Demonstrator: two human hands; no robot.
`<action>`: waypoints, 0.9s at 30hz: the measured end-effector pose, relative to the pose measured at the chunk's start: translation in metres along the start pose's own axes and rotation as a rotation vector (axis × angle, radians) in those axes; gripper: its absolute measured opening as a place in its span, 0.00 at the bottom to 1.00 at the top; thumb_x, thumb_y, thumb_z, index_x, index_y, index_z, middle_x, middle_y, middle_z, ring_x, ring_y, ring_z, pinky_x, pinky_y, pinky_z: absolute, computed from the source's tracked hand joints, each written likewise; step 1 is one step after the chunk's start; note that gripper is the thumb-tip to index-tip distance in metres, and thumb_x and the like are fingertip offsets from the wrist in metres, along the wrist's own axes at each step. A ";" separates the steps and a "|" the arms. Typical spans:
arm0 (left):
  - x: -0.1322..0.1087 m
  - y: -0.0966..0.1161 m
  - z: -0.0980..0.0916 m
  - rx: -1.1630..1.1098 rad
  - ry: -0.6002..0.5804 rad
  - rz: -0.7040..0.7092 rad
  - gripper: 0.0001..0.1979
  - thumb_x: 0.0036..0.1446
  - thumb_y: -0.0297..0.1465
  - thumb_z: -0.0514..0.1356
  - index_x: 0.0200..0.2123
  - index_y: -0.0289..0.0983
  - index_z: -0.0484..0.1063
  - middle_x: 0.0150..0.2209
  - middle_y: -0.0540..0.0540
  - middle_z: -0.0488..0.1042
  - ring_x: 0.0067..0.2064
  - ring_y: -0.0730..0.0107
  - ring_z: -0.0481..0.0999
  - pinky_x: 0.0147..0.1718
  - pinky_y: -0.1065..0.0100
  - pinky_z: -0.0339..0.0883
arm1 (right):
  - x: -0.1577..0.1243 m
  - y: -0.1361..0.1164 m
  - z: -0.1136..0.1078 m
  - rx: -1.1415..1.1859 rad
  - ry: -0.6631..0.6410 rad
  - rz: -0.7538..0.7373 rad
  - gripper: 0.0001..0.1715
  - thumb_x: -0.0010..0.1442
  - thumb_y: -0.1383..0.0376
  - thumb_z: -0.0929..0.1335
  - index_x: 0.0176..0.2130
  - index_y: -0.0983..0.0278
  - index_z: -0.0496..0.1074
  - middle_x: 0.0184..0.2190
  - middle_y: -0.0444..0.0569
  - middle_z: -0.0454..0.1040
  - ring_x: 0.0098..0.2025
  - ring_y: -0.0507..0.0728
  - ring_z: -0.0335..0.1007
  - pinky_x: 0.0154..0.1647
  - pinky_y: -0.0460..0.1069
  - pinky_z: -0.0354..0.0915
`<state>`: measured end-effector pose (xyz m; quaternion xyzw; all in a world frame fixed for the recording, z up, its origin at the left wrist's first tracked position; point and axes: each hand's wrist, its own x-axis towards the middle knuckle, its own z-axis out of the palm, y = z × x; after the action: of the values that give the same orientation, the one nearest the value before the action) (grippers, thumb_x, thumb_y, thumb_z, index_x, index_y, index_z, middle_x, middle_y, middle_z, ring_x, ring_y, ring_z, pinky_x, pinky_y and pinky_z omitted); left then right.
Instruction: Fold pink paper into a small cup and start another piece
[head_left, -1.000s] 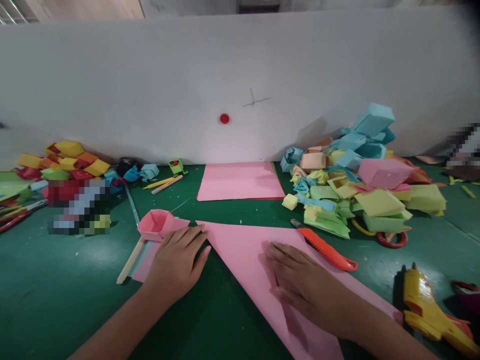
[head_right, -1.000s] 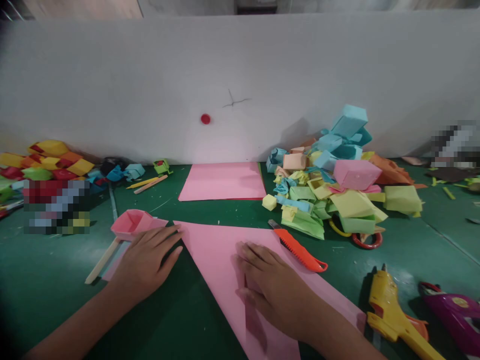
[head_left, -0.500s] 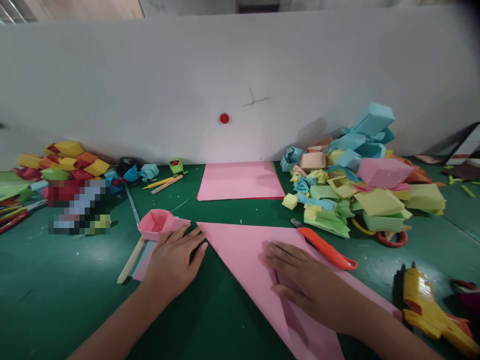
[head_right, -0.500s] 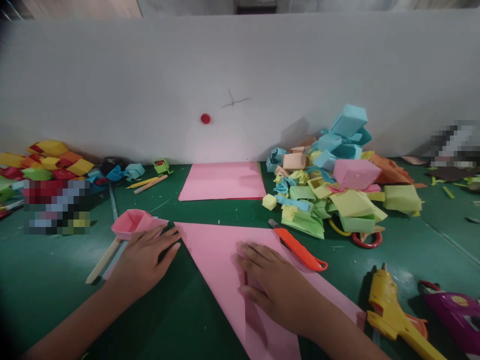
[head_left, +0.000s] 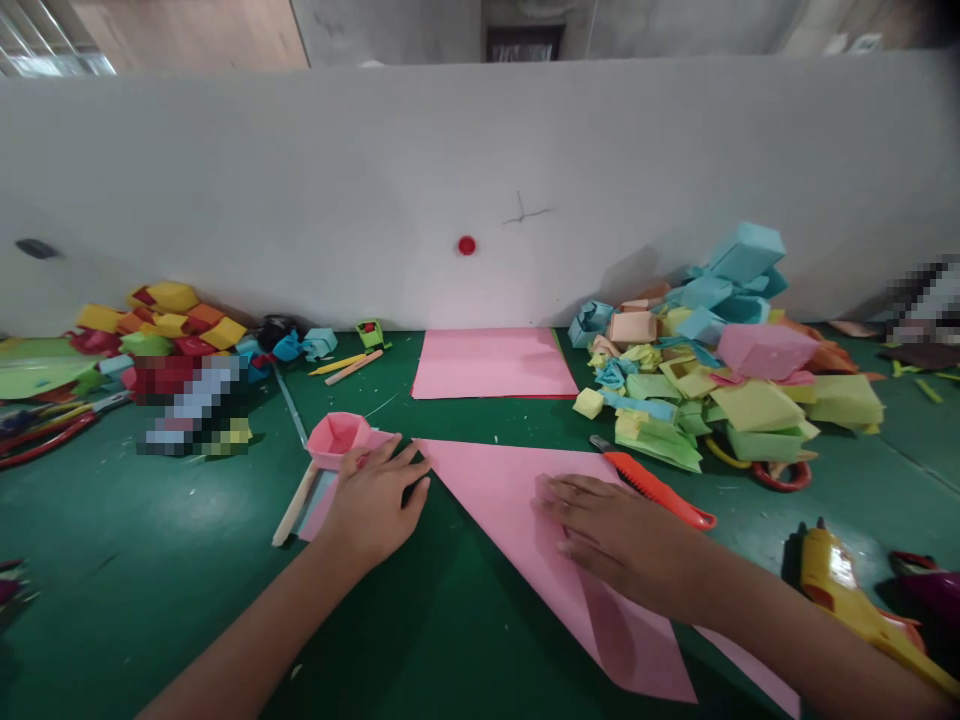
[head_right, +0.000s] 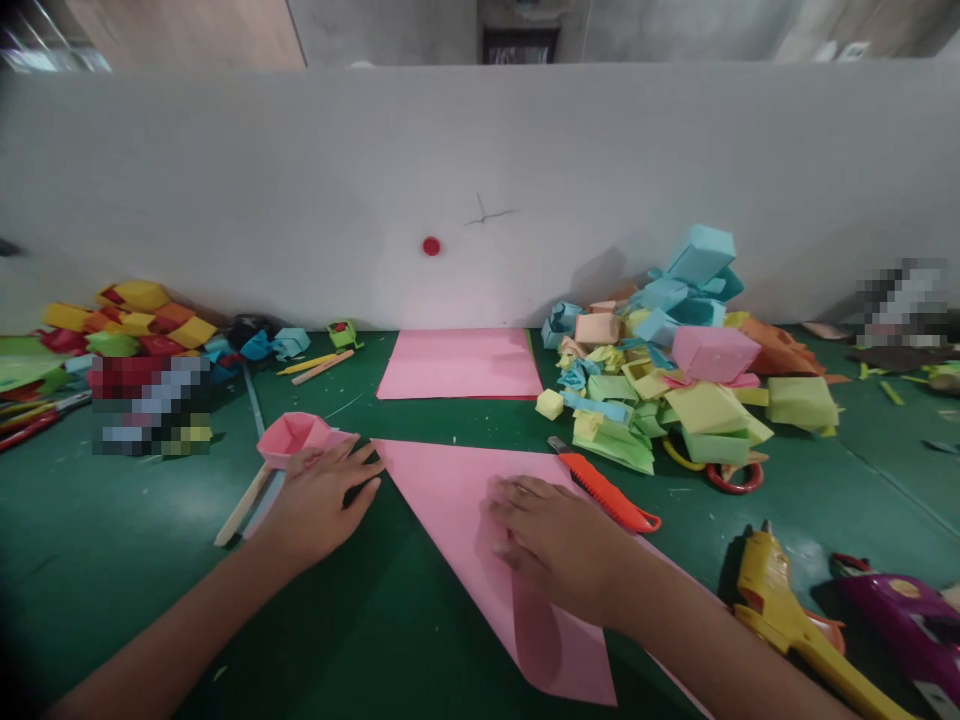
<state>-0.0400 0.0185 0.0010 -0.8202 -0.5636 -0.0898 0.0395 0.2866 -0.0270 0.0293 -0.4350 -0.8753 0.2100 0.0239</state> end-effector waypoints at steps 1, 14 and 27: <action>0.001 0.000 -0.001 0.007 -0.004 -0.006 0.19 0.65 0.35 0.50 0.51 0.49 0.78 0.60 0.47 0.74 0.64 0.44 0.67 0.57 0.36 0.58 | 0.002 -0.003 -0.004 -0.031 -0.012 -0.002 0.31 0.73 0.51 0.57 0.68 0.59 0.62 0.69 0.50 0.59 0.69 0.66 0.57 0.68 0.65 0.55; 0.005 0.009 -0.010 0.060 -0.016 0.023 0.22 0.55 0.26 0.53 0.47 0.46 0.81 0.55 0.46 0.78 0.57 0.47 0.73 0.54 0.40 0.59 | 0.093 -0.054 -0.015 -0.475 0.005 -0.172 0.17 0.64 0.70 0.62 0.49 0.64 0.74 0.41 0.55 0.79 0.43 0.62 0.74 0.44 0.56 0.63; 0.002 0.015 -0.019 0.078 -0.075 -0.001 0.24 0.55 0.25 0.54 0.51 0.47 0.79 0.57 0.47 0.77 0.57 0.48 0.74 0.54 0.43 0.59 | 0.118 -0.063 -0.003 -0.465 -0.038 -0.231 0.21 0.64 0.70 0.62 0.54 0.61 0.73 0.41 0.53 0.78 0.43 0.61 0.74 0.40 0.54 0.63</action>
<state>-0.0274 0.0121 0.0201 -0.8205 -0.5683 -0.0370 0.0501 0.1664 0.0313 0.0404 -0.3219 -0.9442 0.0071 -0.0692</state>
